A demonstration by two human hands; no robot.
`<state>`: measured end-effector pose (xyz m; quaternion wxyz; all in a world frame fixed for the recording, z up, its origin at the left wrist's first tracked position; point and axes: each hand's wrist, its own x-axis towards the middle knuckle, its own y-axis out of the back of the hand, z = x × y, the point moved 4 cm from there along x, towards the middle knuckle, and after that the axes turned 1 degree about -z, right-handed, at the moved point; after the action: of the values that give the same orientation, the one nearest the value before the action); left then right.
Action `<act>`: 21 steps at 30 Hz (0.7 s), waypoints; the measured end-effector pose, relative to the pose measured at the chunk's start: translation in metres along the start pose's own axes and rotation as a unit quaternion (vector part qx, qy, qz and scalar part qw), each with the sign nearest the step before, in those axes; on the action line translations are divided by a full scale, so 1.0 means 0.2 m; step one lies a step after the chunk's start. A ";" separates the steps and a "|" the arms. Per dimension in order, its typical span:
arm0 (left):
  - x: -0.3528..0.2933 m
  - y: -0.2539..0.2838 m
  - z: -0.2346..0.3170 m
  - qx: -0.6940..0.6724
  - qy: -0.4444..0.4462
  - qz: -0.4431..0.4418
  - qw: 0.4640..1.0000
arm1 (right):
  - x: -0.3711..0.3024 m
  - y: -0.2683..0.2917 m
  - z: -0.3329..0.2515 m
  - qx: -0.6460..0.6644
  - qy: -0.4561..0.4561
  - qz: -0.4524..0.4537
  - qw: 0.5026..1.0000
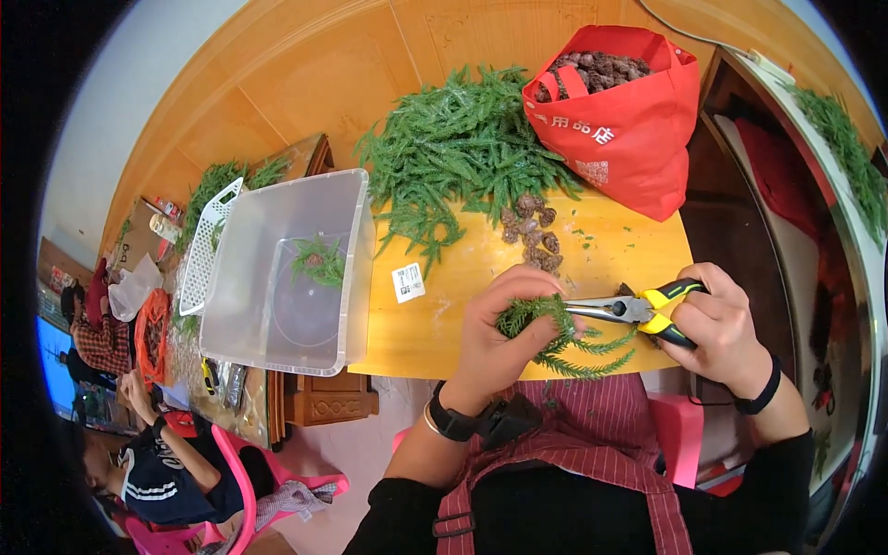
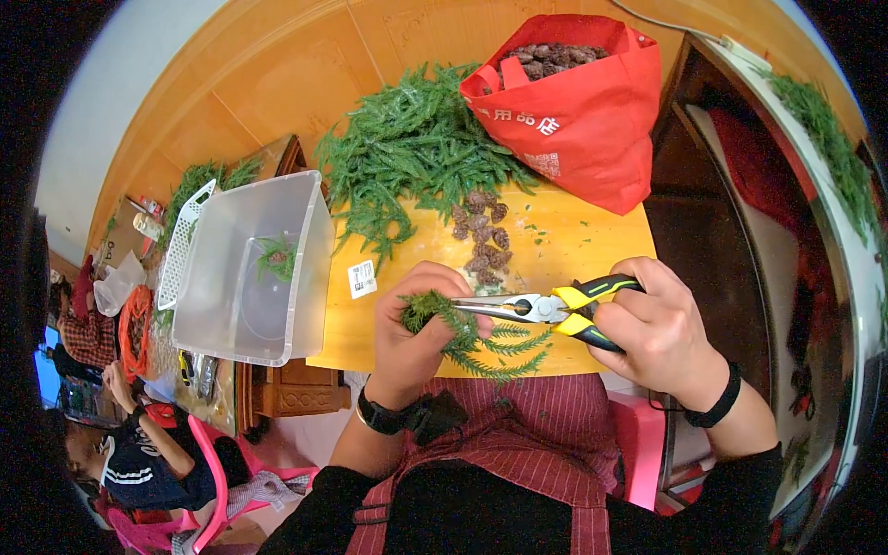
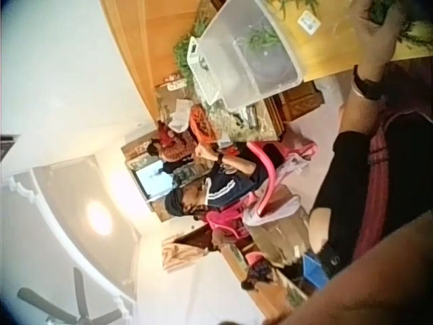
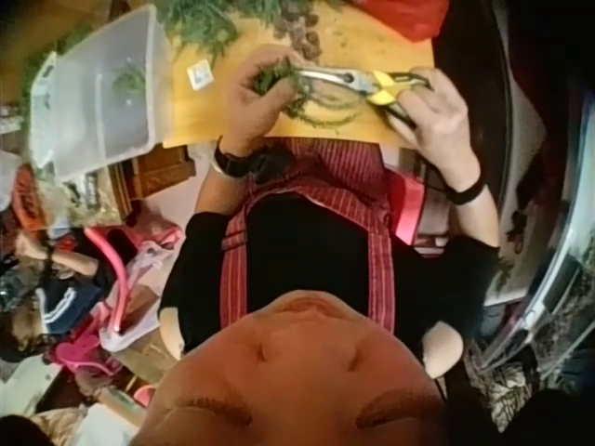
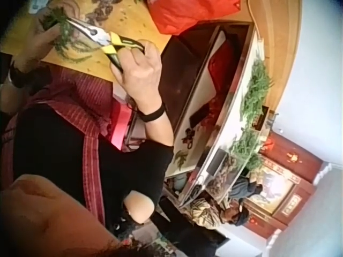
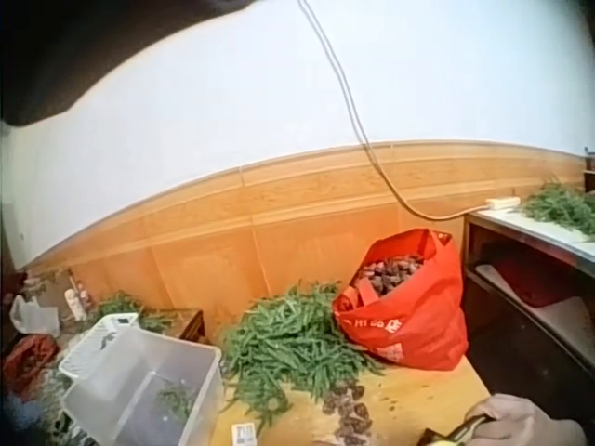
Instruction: Trimming green pine-like branches with snips and sorting the trimmed parts.
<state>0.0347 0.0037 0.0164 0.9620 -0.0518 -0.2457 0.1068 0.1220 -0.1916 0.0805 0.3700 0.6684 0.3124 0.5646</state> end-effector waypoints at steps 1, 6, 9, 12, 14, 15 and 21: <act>0.00 0.00 0.00 -0.014 0.001 -0.002 1.000 | 0.00 0.00 0.00 -0.007 0.000 -0.006 1.000; 0.00 0.00 -0.01 -0.039 0.007 0.003 0.999 | 0.00 -0.01 0.00 0.011 -0.017 -0.020 1.000; 0.00 -0.02 -0.01 -0.069 0.031 0.007 0.997 | 0.02 -0.01 0.00 0.041 -0.034 -0.005 0.999; -0.01 -0.01 -0.02 -0.085 0.060 0.003 0.995 | 0.01 -0.01 0.01 0.065 -0.035 0.000 0.997; -0.01 -0.02 -0.02 -0.084 0.071 -0.002 0.994 | 0.01 -0.02 0.01 0.075 -0.034 -0.005 0.997; -0.01 -0.03 -0.01 -0.093 0.065 -0.008 0.993 | 0.01 -0.02 0.01 0.080 -0.036 -0.011 0.996; 0.00 -0.05 0.01 -0.118 0.070 -0.010 0.991 | 0.01 -0.02 0.02 0.071 -0.031 -0.012 0.997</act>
<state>0.0361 -0.0054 0.0193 0.9651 -0.1697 -0.1890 0.0639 0.1259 -0.1892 0.0781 0.3382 0.7065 0.3479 0.5152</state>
